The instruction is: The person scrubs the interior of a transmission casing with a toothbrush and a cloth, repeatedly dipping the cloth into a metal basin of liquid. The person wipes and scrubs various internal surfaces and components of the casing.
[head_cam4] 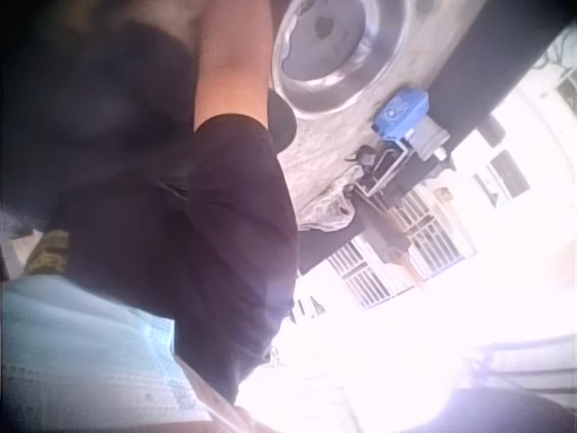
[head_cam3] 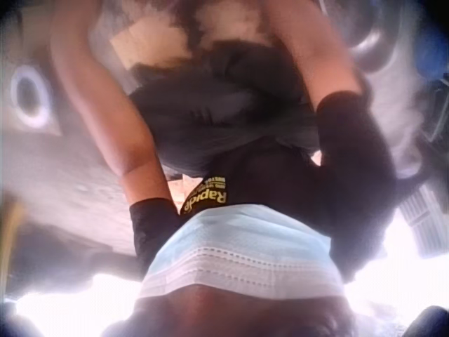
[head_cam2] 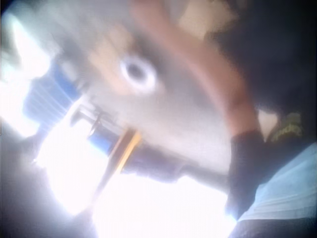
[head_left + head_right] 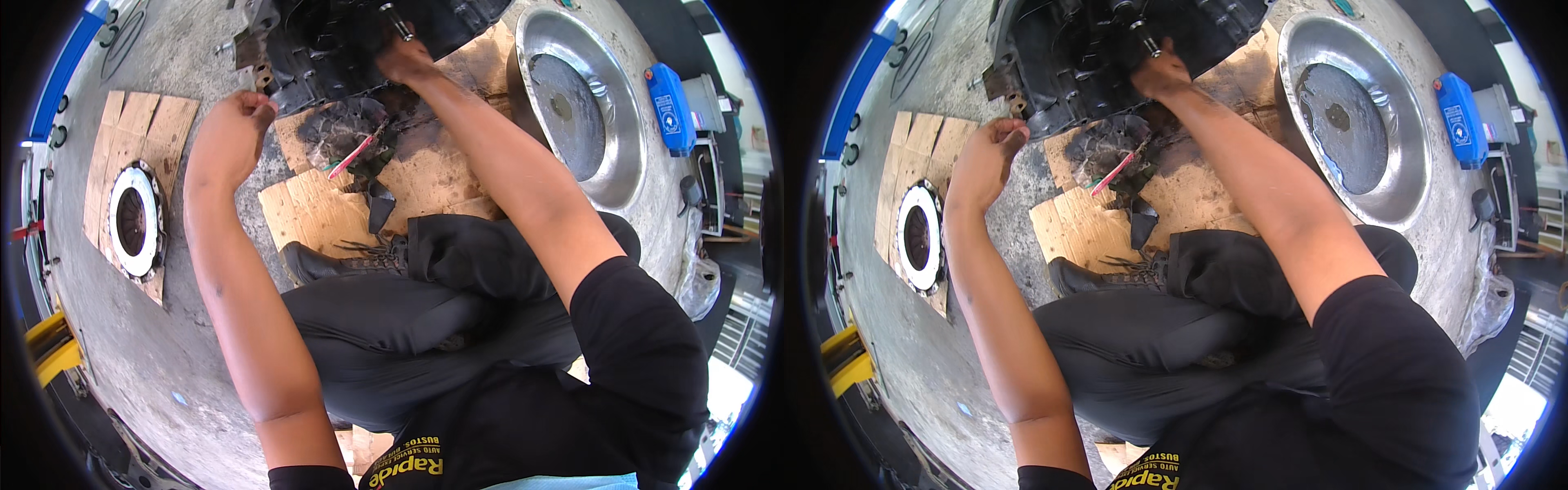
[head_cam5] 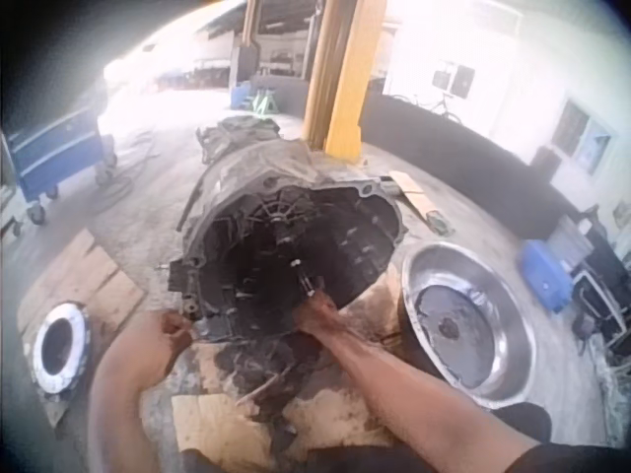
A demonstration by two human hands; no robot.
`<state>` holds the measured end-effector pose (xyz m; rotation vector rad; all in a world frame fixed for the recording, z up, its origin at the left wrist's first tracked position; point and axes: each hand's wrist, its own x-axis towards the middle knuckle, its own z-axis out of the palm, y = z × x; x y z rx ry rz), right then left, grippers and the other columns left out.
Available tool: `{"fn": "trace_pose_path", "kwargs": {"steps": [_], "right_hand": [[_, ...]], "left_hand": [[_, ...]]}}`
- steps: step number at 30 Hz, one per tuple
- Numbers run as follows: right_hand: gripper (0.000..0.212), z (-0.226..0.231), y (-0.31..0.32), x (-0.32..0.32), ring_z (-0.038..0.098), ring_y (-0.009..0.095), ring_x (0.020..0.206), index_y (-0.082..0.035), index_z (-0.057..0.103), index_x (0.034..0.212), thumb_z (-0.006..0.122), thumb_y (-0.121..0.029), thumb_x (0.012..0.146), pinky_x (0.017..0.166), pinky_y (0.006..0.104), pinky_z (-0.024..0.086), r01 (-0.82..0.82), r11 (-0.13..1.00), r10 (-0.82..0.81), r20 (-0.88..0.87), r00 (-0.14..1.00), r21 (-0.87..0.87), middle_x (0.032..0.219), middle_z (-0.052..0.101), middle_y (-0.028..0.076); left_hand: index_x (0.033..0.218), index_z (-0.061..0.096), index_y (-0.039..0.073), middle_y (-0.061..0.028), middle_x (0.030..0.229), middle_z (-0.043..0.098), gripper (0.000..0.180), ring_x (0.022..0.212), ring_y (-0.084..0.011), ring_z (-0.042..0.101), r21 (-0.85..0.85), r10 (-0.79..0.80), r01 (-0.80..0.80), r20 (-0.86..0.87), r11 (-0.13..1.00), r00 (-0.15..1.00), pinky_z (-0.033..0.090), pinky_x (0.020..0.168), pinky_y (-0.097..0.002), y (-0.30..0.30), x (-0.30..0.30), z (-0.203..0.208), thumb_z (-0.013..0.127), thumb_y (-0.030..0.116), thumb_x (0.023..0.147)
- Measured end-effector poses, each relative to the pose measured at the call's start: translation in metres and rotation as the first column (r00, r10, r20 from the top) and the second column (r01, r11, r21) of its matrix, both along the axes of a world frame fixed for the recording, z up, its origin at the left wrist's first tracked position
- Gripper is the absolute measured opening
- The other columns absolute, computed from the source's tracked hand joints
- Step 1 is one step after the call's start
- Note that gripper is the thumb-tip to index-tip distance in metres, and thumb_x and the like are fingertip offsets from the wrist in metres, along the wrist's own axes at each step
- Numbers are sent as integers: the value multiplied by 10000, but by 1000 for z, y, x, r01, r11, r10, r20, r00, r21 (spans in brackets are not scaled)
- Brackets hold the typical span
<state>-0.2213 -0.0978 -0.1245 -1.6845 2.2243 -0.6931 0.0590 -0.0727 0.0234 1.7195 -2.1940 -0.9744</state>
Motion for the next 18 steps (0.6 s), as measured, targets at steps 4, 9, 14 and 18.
{"fn": "trace_pose_path", "kwargs": {"steps": [4, 9, 14, 18], "right_hand": [[516, -35, -31, 52, 420, 407, 1395, -172, 415, 1482, 419, -236, 970, 1133, 483, 387, 38, 975, -44, 22, 999, 218, 1606, 234, 221], [442, -42, -12, 54, 525, 428, 1275, -53, 494, 1359, 469, -173, 934, 1071, 487, 437, -51, 988, 56, -27, 998, 148, 1454, 456, 259], [433, 5, 33, 51, 567, 410, 1214, 53, 567, 1259, 569, -138, 870, 1033, 459, 459, -227, 836, 309, -86, 947, 499, 1364, 516, 282], [405, 49, 17, 66, 538, 375, 1256, 36, 630, 1199, 572, -168, 854, 1062, 429, 429, -128, 988, 121, 80, 989, 83, 1328, 525, 308]], "left_hand": [[1181, 645, -33, -91, 1004, 689, 370, 931, -175, 609, 75, 28, -27, -13, 997, 1000, 442, 900, -296, -2, -3, 1, 633, 270, 969], [1137, 644, -25, -68, 967, 667, 323, 884, -151, 580, 52, 27, -26, -18, 998, 999, 437, 863, -279, -7, -3, -5, 636, 249, 968], [1138, 659, -9, -127, 985, 702, 325, 889, -213, 639, -19, 28, -28, -11, 999, 1000, 467, 867, -331, -6, -2, -11, 637, 259, 957], [1152, 655, -9, -135, 1004, 705, 341, 913, -232, 651, -29, 36, -37, -20, 999, 999, 470, 877, -339, -2, -4, -11, 638, 268, 955]]}}
